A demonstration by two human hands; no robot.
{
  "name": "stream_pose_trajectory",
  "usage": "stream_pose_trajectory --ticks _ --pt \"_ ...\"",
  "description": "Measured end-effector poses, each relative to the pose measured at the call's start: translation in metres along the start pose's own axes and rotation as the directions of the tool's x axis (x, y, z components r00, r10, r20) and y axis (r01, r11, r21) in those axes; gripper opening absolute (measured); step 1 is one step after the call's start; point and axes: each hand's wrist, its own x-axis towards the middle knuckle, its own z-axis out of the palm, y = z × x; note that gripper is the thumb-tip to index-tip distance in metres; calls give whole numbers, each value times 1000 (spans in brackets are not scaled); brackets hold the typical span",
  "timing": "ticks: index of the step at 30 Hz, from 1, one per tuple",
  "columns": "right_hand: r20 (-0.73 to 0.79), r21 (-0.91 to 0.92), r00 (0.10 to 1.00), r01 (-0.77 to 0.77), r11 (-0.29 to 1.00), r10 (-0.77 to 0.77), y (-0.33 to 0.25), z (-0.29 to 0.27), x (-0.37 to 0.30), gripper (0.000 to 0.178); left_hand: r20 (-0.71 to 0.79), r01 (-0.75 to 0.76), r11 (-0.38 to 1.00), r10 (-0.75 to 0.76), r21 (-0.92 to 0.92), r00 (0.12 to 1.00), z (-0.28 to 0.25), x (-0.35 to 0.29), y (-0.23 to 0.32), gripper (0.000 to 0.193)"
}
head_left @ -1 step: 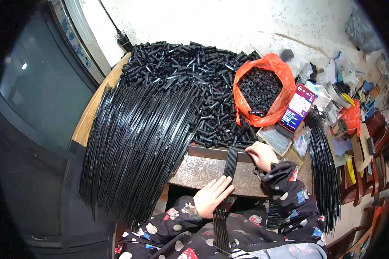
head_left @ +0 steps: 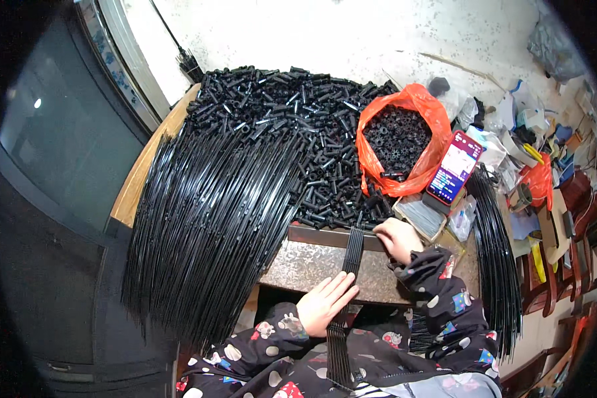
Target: Assemble black electrical cables with connectors using a manual tool at a factory workbench.
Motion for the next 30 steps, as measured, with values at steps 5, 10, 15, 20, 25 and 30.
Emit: stream_pose_trajectory --ticks 5,10,15,20,25,30 --pt "-5 -52 1000 -19 998 19 -7 9 8 13 35 -21 998 19 63 999 -1 4 3 72" --pt "-292 -129 933 -258 958 212 0 -35 9 20 -6 -1 998 1 67 1000 1 -2 2 75" --pt "-126 -389 967 -253 886 221 28 -48 -24 12 47 48 998 -50 37 998 -2 -2 14 71" --pt "-263 -403 963 -164 900 58 32 -42 -26 9 60 73 994 -78 84 995 4 -9 23 71" --pt "-226 -184 970 52 982 -94 11 -28 -10 13 27 45 995 -47 87 999 9 -5 18 70" --pt "74 -142 994 92 986 -82 3 8 -6 14 17 48 994 -50 95 999 12 -5 11 66"
